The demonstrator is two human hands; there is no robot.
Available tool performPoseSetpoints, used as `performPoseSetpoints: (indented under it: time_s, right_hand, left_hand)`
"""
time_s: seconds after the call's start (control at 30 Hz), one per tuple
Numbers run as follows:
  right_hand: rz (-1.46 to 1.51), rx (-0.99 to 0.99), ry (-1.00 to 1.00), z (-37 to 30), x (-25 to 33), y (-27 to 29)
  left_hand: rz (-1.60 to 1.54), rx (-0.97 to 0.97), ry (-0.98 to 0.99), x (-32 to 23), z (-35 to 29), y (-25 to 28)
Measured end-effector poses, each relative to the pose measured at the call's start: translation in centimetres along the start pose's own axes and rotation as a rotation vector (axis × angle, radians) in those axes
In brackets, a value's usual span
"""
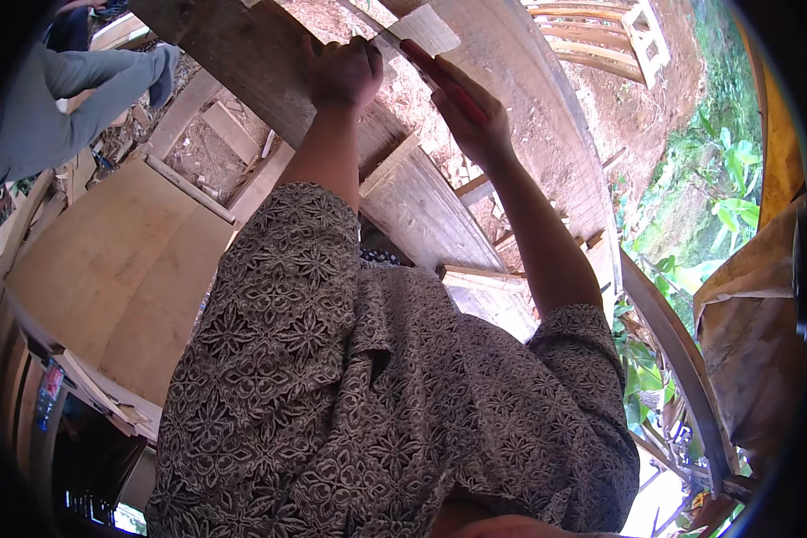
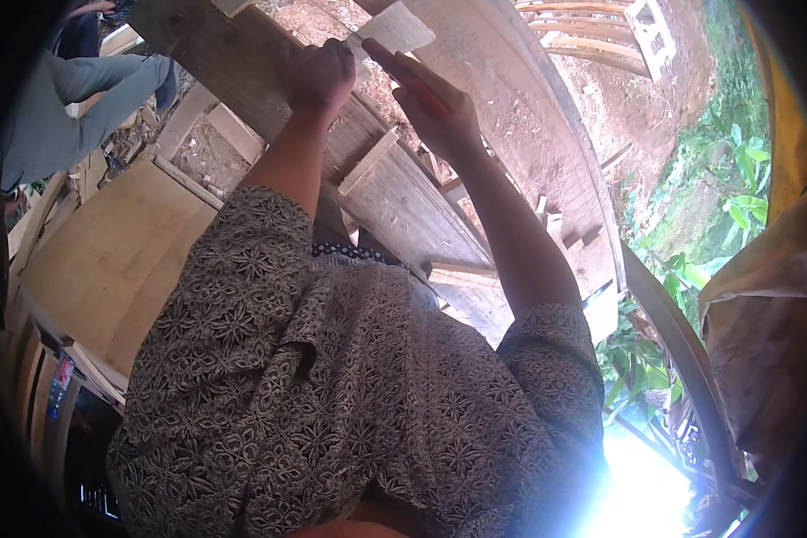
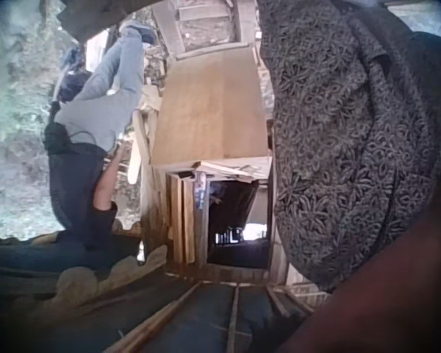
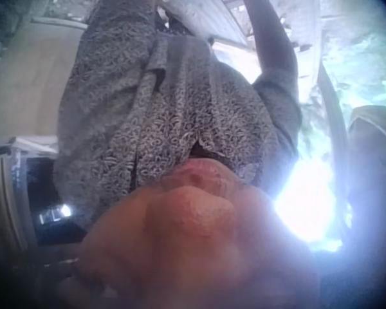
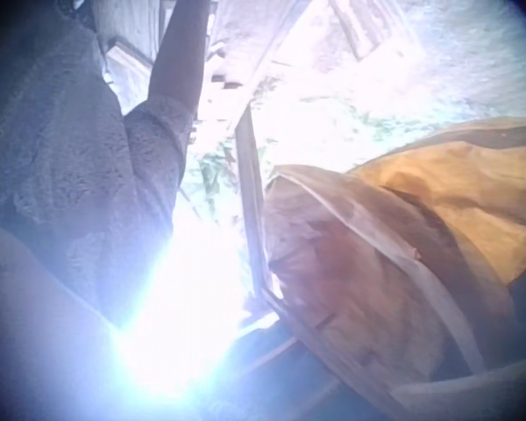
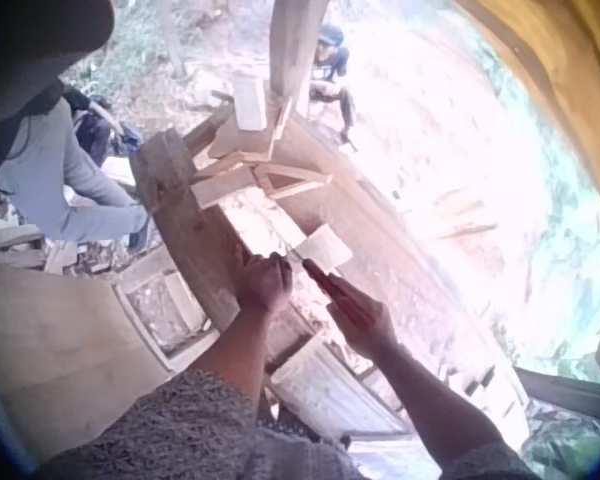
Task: The person uses a hand saw to cut a small wooden block that is clamped to a larger wooden beam. They saw through the block, remove the cut piece, and then proceed to saw another section of the beam.
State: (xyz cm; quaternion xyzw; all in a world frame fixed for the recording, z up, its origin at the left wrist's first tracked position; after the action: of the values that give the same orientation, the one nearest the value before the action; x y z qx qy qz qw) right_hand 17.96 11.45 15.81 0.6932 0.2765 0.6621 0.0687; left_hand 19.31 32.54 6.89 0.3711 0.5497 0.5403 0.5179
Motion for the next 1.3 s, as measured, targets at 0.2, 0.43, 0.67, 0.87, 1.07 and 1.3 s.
performPoseSetpoints:
  time_s: [0.2, 0.43, 0.67, 0.87, 1.07, 1.3]
  right_hand:
    - [-0.039, 0.027, 0.038, -0.7, -1.8, 0.7]
    - [0.083, 0.135, 0.207, 6.4, 6.9, -2.9]
    - [-0.248, 0.063, 0.083, 12.6, 11.6, -7.1]
    - [-0.282, 0.093, 0.027, 13.4, 12.2, -7.0]
    - [-0.182, 0.147, -0.059, 9.4, 9.3, -1.7]
    - [0.095, -0.028, -0.051, 0.6, 1.6, -0.8]
  left_hand:
    - [-0.060, -0.027, 0.007, 0.1, -0.1, -1.1]
    - [-0.073, -0.150, -0.020, 0.2, -0.7, -0.5]
    - [-0.046, -0.089, -0.014, 0.0, -0.4, 0.1]
    - [-0.059, 0.051, 0.023, -0.3, -0.1, 1.0]
    - [-0.081, -0.010, 0.029, -0.1, -0.1, 1.0]
    - [0.048, 0.104, 0.017, -0.5, 0.4, 2.2]
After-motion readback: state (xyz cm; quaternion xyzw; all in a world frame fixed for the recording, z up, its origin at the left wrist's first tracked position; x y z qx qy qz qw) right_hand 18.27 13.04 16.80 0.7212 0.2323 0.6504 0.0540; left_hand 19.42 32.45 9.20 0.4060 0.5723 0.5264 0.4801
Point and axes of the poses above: each hand's wrist, its own z-axis towards the middle knuckle, its own y-axis out of the back of the hand, x = y × z, the point moved 2 cm from there along z, towards the middle knuckle, and after that the axes turned 6 degrees about -x, right-handed, at the moved point
